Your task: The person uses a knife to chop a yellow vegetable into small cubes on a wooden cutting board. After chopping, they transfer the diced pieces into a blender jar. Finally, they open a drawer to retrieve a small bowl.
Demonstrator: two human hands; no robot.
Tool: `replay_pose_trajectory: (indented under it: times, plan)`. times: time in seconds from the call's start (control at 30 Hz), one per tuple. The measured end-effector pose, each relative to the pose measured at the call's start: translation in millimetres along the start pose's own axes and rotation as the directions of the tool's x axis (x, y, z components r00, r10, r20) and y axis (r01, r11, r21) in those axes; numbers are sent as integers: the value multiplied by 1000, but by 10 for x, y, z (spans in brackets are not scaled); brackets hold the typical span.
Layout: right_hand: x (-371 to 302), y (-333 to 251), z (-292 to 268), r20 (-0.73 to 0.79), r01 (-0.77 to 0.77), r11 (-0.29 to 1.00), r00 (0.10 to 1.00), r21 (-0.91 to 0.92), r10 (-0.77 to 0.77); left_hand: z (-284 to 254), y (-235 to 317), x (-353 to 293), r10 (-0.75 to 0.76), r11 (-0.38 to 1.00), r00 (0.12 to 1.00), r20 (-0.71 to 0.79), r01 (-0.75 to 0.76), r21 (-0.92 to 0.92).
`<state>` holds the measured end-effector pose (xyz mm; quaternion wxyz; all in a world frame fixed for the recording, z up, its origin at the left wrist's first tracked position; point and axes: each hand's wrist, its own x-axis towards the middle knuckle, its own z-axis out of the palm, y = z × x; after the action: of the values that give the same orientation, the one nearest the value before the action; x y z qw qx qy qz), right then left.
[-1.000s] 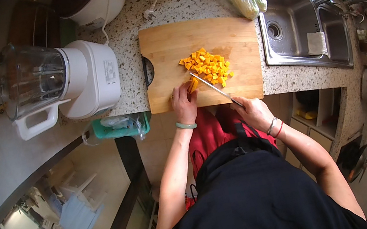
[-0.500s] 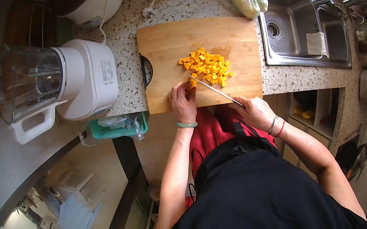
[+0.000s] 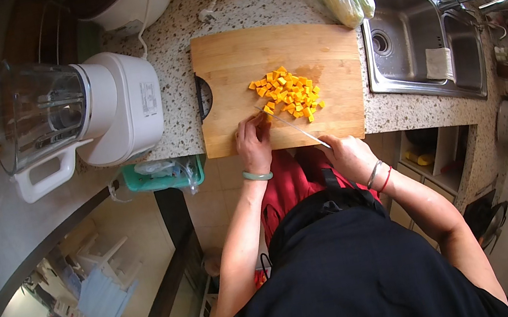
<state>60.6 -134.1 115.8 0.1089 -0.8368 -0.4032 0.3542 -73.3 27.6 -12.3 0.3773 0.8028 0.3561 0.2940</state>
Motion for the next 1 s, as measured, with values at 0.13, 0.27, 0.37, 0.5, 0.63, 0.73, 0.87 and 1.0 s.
replay_pose_trajectory:
  times: [0.13, 0.27, 0.37, 0.5, 0.63, 0.73, 0.87, 1.0]
  plan:
    - [57, 13, -18, 29, -8, 999, 1000, -31, 9, -5, 29, 26, 25, 1000, 999, -27, -25, 15]
    - [138, 19, -23, 24, 44, 999, 999, -29, -44, -18, 28, 30, 32, 999, 999, -15, -32, 23]
    - [209, 126, 208, -21, 45, 999, 999, -8, -45, -25, 39, 25, -2, 1000, 1000, 19, 2, 31]
    - [216, 226, 359, -59, 27, 999, 998, 26, -26, 5, -26, -16, -16, 998, 999, 28, 14, 69]
    - [251, 248, 220, -51, 43, 996, 998, 79, -39, -30, 67, -21, -125, 992, 987, 98, 123, 22]
    - [163, 189, 137, -60, 44, 996, 997, 83, -39, -30, 85, -54, 0, 988, 1000, 6, -1, 153]
    - [54, 153, 143, -53, 18, 997, 998, 77, -14, -7, 108, -85, -117, 993, 993, -6, 117, 13]
    - [-4, 156, 169, -28, 31, 998, 999, 51, -29, 57, 56, -92, -130, 991, 989, -69, 129, -24]
